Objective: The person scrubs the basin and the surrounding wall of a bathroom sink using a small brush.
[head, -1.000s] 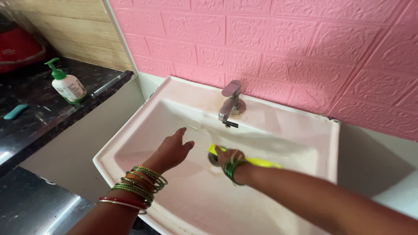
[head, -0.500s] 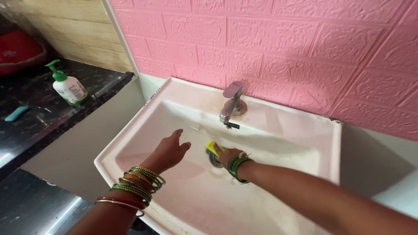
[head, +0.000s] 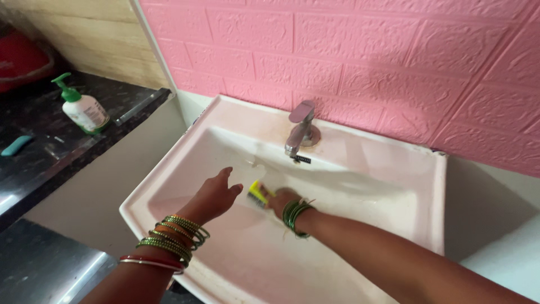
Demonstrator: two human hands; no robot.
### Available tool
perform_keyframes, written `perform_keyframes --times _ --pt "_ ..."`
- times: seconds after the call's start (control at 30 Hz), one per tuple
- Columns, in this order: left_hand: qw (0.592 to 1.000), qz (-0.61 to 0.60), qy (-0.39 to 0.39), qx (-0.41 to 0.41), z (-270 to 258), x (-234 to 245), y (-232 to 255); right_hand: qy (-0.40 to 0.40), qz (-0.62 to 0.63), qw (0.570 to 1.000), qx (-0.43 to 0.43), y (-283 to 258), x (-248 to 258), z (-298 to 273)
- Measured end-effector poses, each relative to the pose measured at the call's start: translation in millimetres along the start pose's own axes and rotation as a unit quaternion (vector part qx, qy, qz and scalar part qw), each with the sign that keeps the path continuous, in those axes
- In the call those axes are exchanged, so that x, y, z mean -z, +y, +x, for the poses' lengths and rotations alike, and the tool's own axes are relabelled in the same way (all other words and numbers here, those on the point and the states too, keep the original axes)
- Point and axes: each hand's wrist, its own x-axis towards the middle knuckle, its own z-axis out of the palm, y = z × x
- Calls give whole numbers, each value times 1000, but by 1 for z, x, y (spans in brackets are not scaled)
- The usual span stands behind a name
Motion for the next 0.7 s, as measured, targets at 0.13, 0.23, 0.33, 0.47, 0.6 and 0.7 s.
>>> perform_keyframes --times 0.13,0.23,0.33,0.47,0.6,0.7 --pt "999 -12 -30 28 1 3 11 -72 53 984 -155 17 43 -22" --pt "1000 -3 -8 -14 0 1 12 -62 -32 990 -125 24 49 -31" --pt "1000 -11 -24 12 0 -1 9 -69 4 994 -81 -1 23 -26" --pt "1000 2 1 -28 1 -3 11 -148 -62 984 -78 12 40 -28" --pt "1000 -6 -13 -6 0 3 16 -117 -202 969 -76 34 45 -44" --pt "1000 -11 -17 -5 -1 0 19 -190 -117 975 10 38 31 -49"
